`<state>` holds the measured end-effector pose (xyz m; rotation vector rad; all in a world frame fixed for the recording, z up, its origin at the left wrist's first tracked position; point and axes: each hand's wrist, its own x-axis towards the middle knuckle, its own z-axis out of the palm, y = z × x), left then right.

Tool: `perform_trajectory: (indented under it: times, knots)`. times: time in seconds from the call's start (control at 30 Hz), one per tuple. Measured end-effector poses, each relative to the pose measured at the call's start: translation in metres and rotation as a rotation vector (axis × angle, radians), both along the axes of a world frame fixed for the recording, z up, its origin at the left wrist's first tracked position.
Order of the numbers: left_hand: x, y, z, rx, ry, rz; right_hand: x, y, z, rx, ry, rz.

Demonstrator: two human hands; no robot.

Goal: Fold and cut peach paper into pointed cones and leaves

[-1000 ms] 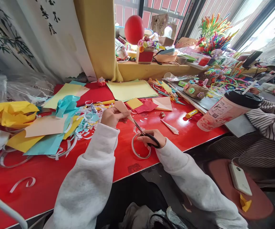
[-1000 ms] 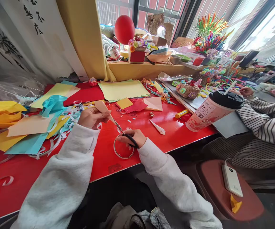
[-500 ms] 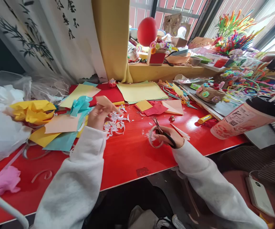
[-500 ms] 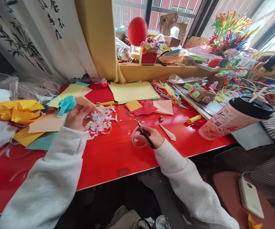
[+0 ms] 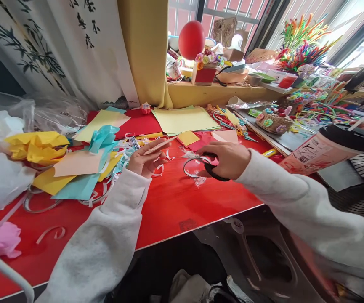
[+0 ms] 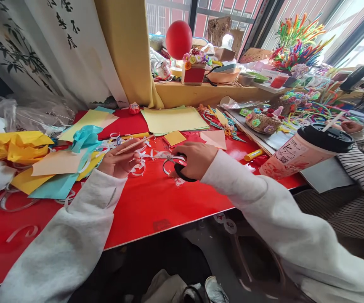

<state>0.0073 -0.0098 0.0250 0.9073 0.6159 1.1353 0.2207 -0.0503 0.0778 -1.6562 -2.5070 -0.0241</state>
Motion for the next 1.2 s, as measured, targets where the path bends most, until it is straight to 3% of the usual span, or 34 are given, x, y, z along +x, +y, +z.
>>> perform_trajectory:
  times: [0.13, 0.23, 0.37, 0.47, 0.5, 0.57, 0.6, 0.7, 0.9, 1.0, 1.2]
  knots:
    - [0.006, -0.008, 0.006, 0.023, -0.024, -0.025, 0.010, 0.001, -0.006, 0.245, -0.078, 0.097]
    - [0.009, -0.013, 0.012, 0.049, -0.035, -0.005, 0.025, 0.002, -0.004, 0.463, -0.056, 0.034]
    - [0.006, -0.016, 0.015, -0.029, -0.068, 0.023, 0.037, -0.010, 0.026, 0.545, -0.051, 0.025]
    - [0.003, -0.012, 0.015, -0.116, -0.103, 0.014, 0.037, -0.021, 0.042, 0.676, 0.155, -0.076]
    - [0.003, -0.011, 0.014, -0.129, -0.107, 0.009, 0.035, -0.022, 0.041, 0.648, 0.199, -0.099]
    - [0.004, -0.008, 0.011, -0.141, -0.096, -0.003, 0.031, -0.021, 0.029, 0.504, 0.130, 0.059]
    - [0.006, -0.006, 0.008, -0.141, -0.074, -0.007, 0.029, -0.018, 0.019, 0.355, 0.038, 0.136]
    - [0.011, -0.003, -0.003, -0.091, 0.077, -0.029, 0.024, -0.010, -0.008, 0.201, 0.113, 0.056]
    - [0.024, -0.004, -0.022, 0.378, 0.732, 0.066, 0.014, -0.007, -0.026, -0.028, 0.391, 0.093]
    - [0.026, -0.005, -0.026, 0.509, 0.831, -0.028, 0.008, -0.009, -0.033, -0.040, 0.419, 0.107]
    - [0.026, -0.007, -0.025, 0.436, 0.692, -0.088, 0.003, -0.013, -0.039, 0.106, 0.325, 0.161]
